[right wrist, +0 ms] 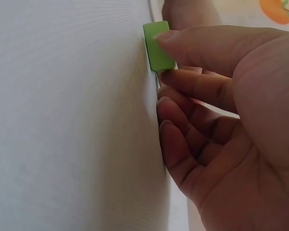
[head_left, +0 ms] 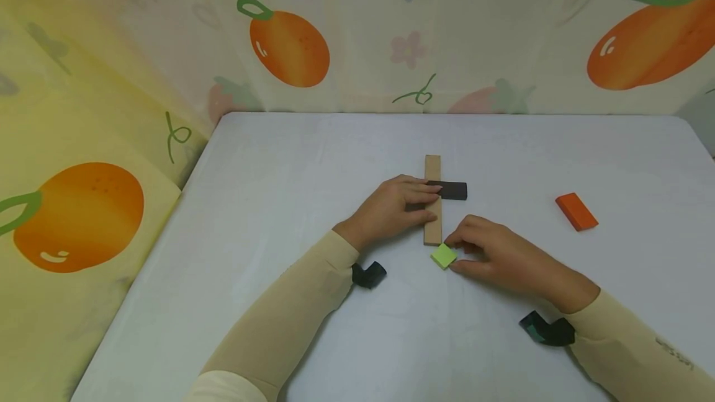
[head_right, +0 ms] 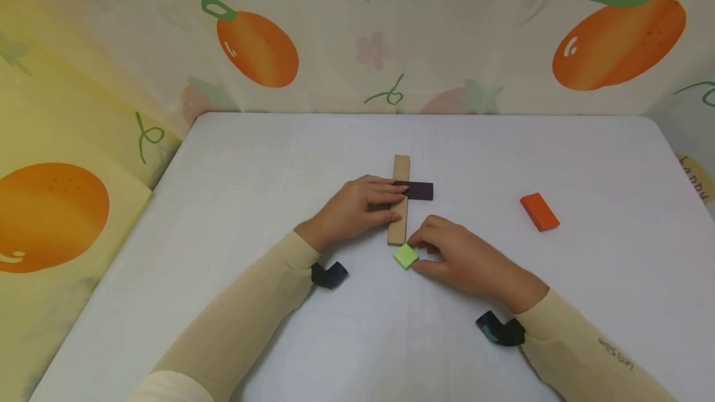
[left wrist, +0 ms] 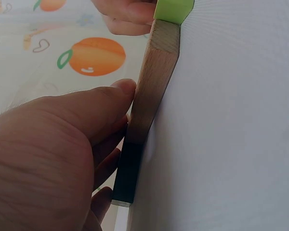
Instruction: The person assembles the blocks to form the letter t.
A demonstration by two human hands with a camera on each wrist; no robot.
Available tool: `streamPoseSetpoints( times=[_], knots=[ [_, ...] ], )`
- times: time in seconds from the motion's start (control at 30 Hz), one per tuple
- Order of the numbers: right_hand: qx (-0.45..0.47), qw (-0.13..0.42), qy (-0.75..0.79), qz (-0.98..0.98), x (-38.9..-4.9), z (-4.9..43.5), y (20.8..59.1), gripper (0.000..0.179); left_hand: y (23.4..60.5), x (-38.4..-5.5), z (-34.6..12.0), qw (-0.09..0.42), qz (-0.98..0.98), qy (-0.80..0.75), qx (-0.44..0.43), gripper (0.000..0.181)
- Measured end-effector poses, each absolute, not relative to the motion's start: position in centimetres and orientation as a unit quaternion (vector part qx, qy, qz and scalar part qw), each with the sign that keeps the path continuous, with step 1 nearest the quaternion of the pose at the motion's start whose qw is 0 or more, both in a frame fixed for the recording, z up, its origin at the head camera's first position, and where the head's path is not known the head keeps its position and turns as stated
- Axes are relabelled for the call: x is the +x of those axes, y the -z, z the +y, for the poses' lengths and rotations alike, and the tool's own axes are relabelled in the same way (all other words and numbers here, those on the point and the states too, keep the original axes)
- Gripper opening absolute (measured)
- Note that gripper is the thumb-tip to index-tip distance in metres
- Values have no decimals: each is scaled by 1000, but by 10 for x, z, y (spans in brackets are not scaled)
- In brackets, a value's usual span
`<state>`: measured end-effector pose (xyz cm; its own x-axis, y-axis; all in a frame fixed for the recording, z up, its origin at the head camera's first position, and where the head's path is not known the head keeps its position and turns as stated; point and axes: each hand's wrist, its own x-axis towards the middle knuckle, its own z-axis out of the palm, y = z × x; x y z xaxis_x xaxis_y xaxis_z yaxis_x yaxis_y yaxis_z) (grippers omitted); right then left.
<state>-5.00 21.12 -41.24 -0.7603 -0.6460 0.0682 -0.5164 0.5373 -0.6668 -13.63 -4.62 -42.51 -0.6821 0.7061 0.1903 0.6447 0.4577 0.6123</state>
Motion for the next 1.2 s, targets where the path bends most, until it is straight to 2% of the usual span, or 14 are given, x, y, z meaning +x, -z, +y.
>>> streamPoseSetpoints(
  times=[1.2],
  knots=[
    [-326,76,346,877,-49,206,419,23,425,-136,-46,46,848,-344,401,42]
  ],
)
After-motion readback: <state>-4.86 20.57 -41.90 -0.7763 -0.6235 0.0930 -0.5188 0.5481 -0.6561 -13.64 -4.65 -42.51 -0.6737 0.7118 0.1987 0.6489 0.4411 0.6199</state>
